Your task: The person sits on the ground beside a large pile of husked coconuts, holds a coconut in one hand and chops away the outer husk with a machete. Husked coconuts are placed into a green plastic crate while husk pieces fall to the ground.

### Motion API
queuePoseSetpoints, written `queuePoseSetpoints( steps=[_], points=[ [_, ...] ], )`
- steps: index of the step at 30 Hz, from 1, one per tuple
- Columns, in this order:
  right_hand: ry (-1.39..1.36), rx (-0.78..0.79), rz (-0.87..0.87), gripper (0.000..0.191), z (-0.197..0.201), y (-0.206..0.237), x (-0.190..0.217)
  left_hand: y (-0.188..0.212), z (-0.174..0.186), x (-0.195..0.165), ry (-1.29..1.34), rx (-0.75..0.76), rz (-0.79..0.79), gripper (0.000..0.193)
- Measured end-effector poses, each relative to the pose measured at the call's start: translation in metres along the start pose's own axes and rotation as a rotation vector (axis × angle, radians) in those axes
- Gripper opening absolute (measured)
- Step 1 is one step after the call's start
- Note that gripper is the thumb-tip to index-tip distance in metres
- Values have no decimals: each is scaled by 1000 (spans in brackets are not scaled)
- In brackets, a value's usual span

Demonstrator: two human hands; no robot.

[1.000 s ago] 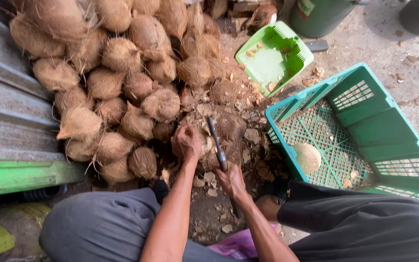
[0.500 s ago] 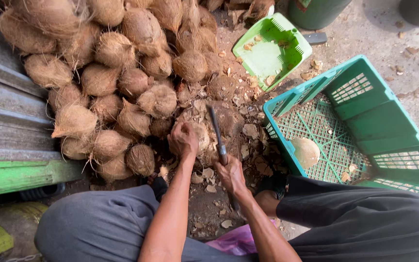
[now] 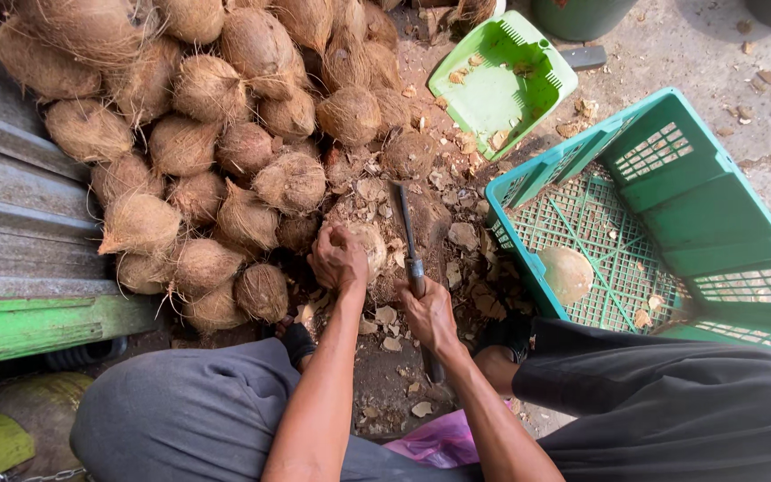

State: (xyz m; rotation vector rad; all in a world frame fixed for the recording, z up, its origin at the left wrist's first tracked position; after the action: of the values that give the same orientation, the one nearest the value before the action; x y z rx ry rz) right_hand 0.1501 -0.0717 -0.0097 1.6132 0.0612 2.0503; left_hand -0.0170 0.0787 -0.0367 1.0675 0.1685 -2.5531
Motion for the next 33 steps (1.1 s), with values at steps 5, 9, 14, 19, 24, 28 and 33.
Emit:
queuePoseSetpoints(
  steps=[5, 9, 14, 19, 24, 28, 33],
  points=[
    [114, 46, -159, 40, -11, 8, -14, 3, -29, 29, 323, 14, 131, 28],
    [132, 199, -353, 30, -23, 9, -44, 3, -25, 23, 456, -69, 91, 39],
    [147, 201, -263, 18, -18, 1, -34, -11, -13, 12, -169, 331, 23, 72],
    [102, 70, -123, 31, -4, 2, -4, -8, -4, 3, -31, 298, -42, 84],
    [141, -7, 15, 29, -6, 8, 7, 5, -3, 14, 0, 178, 85, 74],
    [137, 135, -280, 25, -10, 10, -19, 13, -3, 15, -19, 134, 156, 61],
    [83, -36, -74, 37, 2, 11, -3, 25, -3, 20, -12, 135, 219, 65]
  ],
)
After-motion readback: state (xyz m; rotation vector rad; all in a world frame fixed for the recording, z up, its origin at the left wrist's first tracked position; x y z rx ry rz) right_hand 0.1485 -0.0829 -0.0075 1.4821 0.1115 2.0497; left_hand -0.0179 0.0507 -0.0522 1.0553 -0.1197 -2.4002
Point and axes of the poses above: each hand's wrist, its own y-axis away from the middle knuckle, its own z-axis out of the back of the hand, x = y × z, the point moved 7 cm from there along -y, towards the middle knuckle, and after that the axes turned 1 degree about z, right-handed, at the moved point
